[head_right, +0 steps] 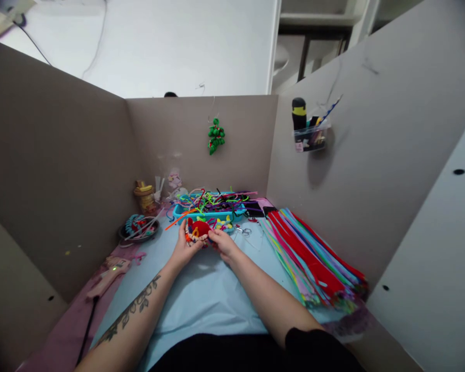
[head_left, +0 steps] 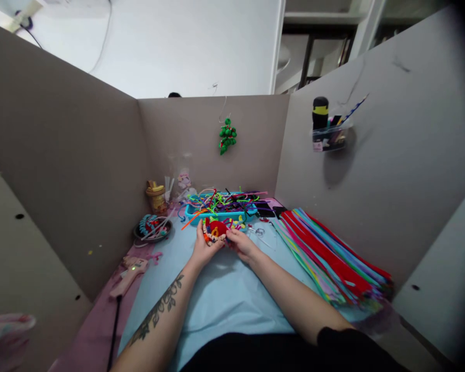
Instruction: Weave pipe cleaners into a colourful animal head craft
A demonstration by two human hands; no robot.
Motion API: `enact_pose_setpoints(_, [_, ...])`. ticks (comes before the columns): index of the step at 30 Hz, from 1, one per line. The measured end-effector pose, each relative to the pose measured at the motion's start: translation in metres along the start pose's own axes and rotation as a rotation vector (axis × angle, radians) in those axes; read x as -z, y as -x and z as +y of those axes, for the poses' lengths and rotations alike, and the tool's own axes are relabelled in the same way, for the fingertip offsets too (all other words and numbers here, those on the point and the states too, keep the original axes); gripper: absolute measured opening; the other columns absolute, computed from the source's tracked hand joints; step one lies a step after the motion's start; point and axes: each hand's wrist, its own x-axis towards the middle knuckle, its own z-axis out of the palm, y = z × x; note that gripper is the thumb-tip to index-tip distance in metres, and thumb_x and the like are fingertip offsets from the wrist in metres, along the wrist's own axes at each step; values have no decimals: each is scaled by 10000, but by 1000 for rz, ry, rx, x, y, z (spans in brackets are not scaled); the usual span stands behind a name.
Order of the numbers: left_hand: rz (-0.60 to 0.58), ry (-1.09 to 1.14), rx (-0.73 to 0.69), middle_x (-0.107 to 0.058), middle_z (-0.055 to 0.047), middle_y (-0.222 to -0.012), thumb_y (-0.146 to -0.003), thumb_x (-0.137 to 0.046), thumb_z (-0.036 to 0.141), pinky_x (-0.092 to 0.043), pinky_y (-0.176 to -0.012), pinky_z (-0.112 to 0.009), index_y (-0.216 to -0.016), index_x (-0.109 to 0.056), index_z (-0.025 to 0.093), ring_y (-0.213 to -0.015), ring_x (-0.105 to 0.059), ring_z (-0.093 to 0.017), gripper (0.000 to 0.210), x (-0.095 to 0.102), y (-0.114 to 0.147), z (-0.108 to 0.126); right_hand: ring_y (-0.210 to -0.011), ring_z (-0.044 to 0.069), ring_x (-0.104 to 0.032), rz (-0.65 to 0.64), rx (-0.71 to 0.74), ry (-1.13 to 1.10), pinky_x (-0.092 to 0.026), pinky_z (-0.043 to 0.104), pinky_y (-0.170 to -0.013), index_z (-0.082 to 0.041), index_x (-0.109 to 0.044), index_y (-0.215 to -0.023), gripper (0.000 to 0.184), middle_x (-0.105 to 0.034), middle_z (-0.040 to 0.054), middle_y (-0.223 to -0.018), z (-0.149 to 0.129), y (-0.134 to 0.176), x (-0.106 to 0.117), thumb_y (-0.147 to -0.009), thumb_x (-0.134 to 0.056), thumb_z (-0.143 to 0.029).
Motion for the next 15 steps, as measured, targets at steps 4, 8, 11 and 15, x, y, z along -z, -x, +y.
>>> enact_pose_setpoints(4, [-1,106,-5,-257,-124,-1448,-617,-740,438,-320,-1041,-400,-1393,-145,283,-1305,-320,-264,990,9,-7,-6,-437,76,-451,-25,-101,-122,-308,189,-423,-209,-561,-833,195,-592,-32,-607,-5,-2,8,-757,-625,-377])
enact_pose_setpoints(8, [-120,120,140,-259,-128,-1451,-595,-776,355,-403,-966,-410,-1387,-188,305,-1256,-390,-295,987,13,-6,-5,-480,90,-518,-96,-193,-193,-363,196,-453,-219,-563,-925,186,-639,-10,-677,-15,0,18,-825,-550,-376])
enact_pose_setpoints(11, [-293,146,183,-324,-133,-1418,-567,-796,275,-469,-878,-422,-1371,-258,306,-1133,-510,-299,968,10,0,2,-470,88,-522,-173,-244,-238,-379,196,-452,-220,-559,-962,238,-646,-9,-676,-22,2,25,-844,-518,-422])
enact_pose_setpoints(15, [-313,158,161,-416,-131,-1344,-618,-758,310,-500,-818,-396,-1291,-418,259,-996,-586,-254,756,1,6,9,-433,91,-509,-254,-297,-262,-379,198,-422,-194,-556,-946,298,-640,0,-650,-24,0,33,-839,-501,-467])
